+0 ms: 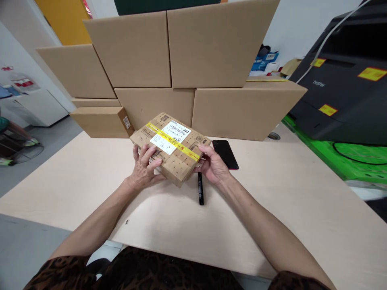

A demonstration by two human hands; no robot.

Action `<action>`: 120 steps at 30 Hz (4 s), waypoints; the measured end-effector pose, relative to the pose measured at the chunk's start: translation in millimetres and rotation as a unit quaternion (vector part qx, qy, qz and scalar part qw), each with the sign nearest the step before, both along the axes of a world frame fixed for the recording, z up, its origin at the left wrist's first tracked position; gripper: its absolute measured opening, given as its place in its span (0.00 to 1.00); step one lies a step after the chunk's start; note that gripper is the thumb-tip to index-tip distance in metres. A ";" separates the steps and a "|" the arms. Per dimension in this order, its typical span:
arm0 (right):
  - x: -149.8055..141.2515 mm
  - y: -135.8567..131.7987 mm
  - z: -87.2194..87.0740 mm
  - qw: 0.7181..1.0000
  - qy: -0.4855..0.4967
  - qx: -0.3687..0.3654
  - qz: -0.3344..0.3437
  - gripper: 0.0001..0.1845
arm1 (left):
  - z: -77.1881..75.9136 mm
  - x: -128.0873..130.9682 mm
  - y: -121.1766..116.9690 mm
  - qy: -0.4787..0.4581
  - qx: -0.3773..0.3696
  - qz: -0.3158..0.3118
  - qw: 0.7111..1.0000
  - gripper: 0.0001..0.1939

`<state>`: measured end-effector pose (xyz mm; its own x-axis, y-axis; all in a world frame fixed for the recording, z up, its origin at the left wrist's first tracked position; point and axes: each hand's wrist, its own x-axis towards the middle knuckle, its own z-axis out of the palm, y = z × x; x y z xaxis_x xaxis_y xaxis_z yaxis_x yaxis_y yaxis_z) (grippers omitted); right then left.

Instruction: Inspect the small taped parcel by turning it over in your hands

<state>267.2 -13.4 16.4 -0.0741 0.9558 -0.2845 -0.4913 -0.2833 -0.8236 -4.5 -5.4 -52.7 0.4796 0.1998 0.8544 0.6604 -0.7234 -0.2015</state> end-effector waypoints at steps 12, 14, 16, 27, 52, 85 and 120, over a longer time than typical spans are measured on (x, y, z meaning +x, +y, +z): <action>10.2 3.0 -25.2 0.934 -0.183 0.306 -0.040 0.42 | 13.8 -19.6 9.2 -0.109 -0.175 0.037 0.978 0.42; 13.7 0.9 -28.0 0.891 -0.240 0.385 -0.022 0.45 | 14.4 -21.4 10.4 -0.170 -0.216 0.006 0.962 0.46; 16.1 -1.2 -27.9 0.828 -0.303 0.471 -0.034 0.47 | 17.9 -21.0 9.1 -0.221 -0.245 -0.043 0.943 0.46; 2.8 -22.6 -5.7 0.577 -0.471 0.664 -0.061 0.53 | 42.8 -9.9 -11.8 -0.134 -0.056 0.023 0.989 0.26; 17.2 -18.1 13.9 0.931 -0.170 0.309 -0.090 0.35 | 31.7 -11.3 -3.4 -0.255 -0.391 -0.127 0.875 0.42; 30.2 -4.7 -0.6 0.922 -0.145 0.359 -0.003 0.66 | 52.7 5.8 -7.8 -0.560 -0.757 -0.155 0.297 0.29; 6.8 -6.4 -0.7 0.965 -0.117 0.233 0.031 0.39 | 52.3 15.4 -25.3 -0.444 -0.658 -0.250 0.554 0.39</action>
